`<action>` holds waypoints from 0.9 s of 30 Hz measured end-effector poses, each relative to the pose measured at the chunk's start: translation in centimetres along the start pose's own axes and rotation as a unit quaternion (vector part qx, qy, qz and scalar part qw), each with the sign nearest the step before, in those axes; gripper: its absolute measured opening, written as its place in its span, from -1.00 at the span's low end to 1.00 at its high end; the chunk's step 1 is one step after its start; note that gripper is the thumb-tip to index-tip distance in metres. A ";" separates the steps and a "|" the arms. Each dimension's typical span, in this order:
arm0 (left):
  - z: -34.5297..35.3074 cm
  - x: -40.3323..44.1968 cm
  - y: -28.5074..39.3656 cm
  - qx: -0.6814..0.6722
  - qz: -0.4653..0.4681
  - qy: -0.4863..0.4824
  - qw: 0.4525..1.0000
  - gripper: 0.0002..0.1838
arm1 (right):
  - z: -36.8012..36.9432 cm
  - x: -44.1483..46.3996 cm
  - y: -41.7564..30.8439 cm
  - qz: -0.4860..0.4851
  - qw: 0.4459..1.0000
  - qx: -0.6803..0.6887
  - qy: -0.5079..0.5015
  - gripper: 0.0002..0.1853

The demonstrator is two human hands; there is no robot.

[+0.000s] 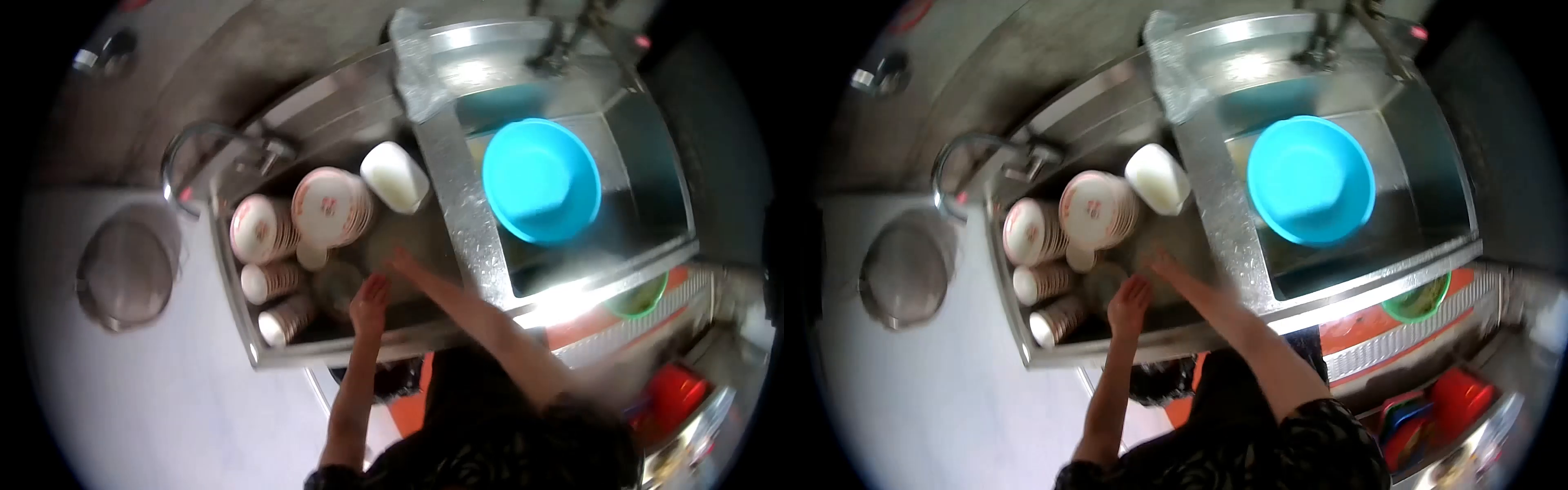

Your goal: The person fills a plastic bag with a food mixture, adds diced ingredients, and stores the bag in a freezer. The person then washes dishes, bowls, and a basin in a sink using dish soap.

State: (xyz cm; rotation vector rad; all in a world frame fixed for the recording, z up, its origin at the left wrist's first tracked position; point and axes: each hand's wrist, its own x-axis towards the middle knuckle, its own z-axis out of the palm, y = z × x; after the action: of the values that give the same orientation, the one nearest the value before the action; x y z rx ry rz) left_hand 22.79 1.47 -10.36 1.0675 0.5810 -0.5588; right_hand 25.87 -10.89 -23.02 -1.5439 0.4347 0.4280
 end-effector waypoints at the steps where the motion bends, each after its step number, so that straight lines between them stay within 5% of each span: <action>1: -2.4 1.7 -0.4 -0.002 -0.010 0.076 0.997 -0.50 | 1.2 1.0 0.9 0.056 0.990 -0.079 0.106 -0.61; 2: -5.4 3.4 -1.3 0.066 -0.008 0.068 0.995 -0.55 | 1.6 0.0 0.3 0.147 0.928 -0.120 0.320 -0.67; 4: -7.1 5.9 -1.4 0.091 -0.065 0.122 0.986 -0.59 | 0.4 0.3 1.2 0.267 0.916 0.014 0.298 -0.72; 5: -5.5 6.1 -0.6 0.041 -0.119 0.189 0.974 -0.58 | 1.2 0.9 4.2 0.118 0.975 -0.055 0.183 -0.67; 6: -8.4 9.6 -2.0 -0.096 -0.155 0.017 0.983 -0.56 | 2.5 1.7 7.0 0.050 0.988 0.132 0.054 -0.67; 7: -11.5 13.1 -3.5 -0.223 -0.238 -0.185 0.927 -0.54 | 3.6 2.5 9.6 0.033 0.943 0.319 -0.089 -0.67; 8: -14.5 16.6 -5.0 -0.269 -0.311 -0.344 0.844 -0.53 | 3.4 1.9 7.1 0.069 0.682 0.695 -0.216 -0.74; 10: -2.7 10.5 -1.4 0.014 -0.029 -0.433 0.901 -0.56 | 0.9 -2.0 -3.8 -0.050 0.614 0.732 -0.291 -0.84; 11: 4.0 7.1 0.6 0.143 0.108 -0.416 0.892 -0.57 | 4.2 1.4 -2.6 -0.158 0.455 0.825 -0.296 -0.80; 12: 5.2 8.6 1.1 0.078 -0.005 -0.378 0.923 -0.61 | 1.4 -0.5 -6.6 -0.200 0.597 0.745 -0.220 -0.75; 13: 6.3 10.1 1.5 0.002 -0.111 -0.317 0.942 -0.65 | -1.9 -3.5 -11.1 -0.192 0.794 0.573 -0.060 -0.69; 14: 8.2 13.1 1.5 -0.092 -0.147 -0.572 0.802 -0.63 | -4.2 -6.2 -14.8 -0.123 0.929 0.339 0.078 -0.63; 15: 11.1 10.1 2.5 0.019 -0.015 -0.474 0.880 -0.65 | -6.2 -8.1 -18.1 -0.037 0.966 0.188 0.175 -0.58; 16: 14.1 6.9 3.5 0.160 0.083 -0.342 0.922 -0.65 | -8.1 -7.2 -17.5 -0.107 0.978 0.091 0.157 -0.55; 17: 15.2 10.2 3.2 0.065 0.025 -0.461 0.885 -0.70 | -7.7 -5.3 -16.7 -0.305 0.852 -0.042 0.424 -0.60; 18: 17.1 10.3 3.5 0.068 0.007 -0.485 0.872 -0.70 | -9.4 -5.5 -17.5 -0.305 0.790 -0.127 0.516 -0.67; 20: 20.9 10.0 3.8 0.093 -0.067 -0.459 0.881 -0.69 | -14.4 -7.3 -17.8 -0.272 0.870 -0.170 0.374 -0.71; 24: 28.9 8.8 2.0 0.155 -0.173 -0.425 0.875 -0.67 | -21.6 -11.1 -15.6 -0.153 0.915 -0.201 0.314 -0.68; 26: 31.0 10.4 0.6 0.159 -0.131 -0.325 0.923 -0.57 | -23.9 -15.9 -12.6 -0.169 0.810 -0.406 0.388 -0.36; 27: 31.9 10.2 0.2 0.295 -0.066 -0.316 0.899 -0.52 | -25.4 -17.9 -10.9 -0.139 0.841 -0.360 0.379 -0.11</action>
State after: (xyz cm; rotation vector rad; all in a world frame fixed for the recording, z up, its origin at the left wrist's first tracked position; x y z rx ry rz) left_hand 35.64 -29.10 -5.51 1.3233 -0.1125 -1.1937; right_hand 16.26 -35.99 -3.96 -2.4727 0.6845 -0.3338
